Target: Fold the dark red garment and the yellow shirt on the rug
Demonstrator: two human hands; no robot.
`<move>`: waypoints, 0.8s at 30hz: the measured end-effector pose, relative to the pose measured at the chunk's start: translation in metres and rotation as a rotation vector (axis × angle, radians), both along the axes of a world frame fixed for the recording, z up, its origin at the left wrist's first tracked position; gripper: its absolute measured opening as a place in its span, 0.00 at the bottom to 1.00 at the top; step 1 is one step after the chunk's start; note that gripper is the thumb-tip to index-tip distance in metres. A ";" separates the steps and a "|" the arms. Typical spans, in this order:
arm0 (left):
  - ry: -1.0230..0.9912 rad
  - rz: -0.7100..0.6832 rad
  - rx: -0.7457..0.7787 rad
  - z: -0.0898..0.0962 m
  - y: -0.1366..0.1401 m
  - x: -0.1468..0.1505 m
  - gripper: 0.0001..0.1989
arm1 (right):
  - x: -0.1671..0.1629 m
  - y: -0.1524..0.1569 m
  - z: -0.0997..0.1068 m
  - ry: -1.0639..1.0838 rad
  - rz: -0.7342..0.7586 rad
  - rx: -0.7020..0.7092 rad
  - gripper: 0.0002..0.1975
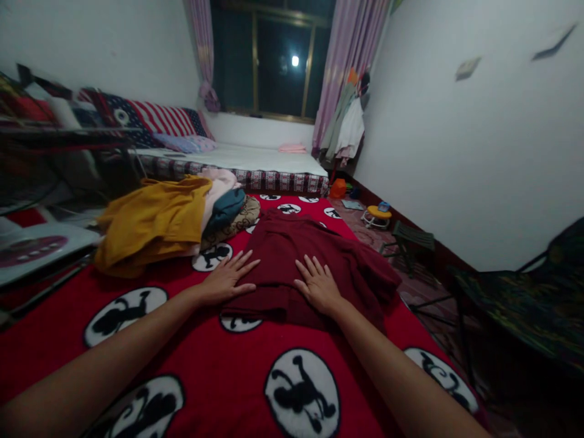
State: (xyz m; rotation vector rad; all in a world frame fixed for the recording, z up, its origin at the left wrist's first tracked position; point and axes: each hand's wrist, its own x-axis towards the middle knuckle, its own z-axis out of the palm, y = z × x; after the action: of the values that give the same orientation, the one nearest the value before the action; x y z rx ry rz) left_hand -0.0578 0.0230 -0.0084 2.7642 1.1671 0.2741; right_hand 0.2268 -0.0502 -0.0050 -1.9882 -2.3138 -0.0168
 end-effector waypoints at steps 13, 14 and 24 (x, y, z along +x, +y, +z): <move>0.038 -0.038 -0.179 0.090 -0.043 -0.005 0.17 | 0.031 -0.107 0.043 0.572 0.113 -0.034 0.17; 0.003 -0.010 -0.128 0.093 -0.037 0.006 0.16 | 0.045 -0.106 0.048 0.626 0.036 0.059 0.15; -0.073 0.211 0.037 -0.003 0.017 0.066 0.31 | 0.200 -0.073 0.024 0.175 -0.584 0.252 0.11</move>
State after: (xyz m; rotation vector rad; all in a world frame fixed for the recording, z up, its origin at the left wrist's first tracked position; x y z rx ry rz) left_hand 0.0085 0.0399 -0.0112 2.6377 1.4500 0.4181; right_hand 0.4272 -0.1230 0.0188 -2.3306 -1.4800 -0.1571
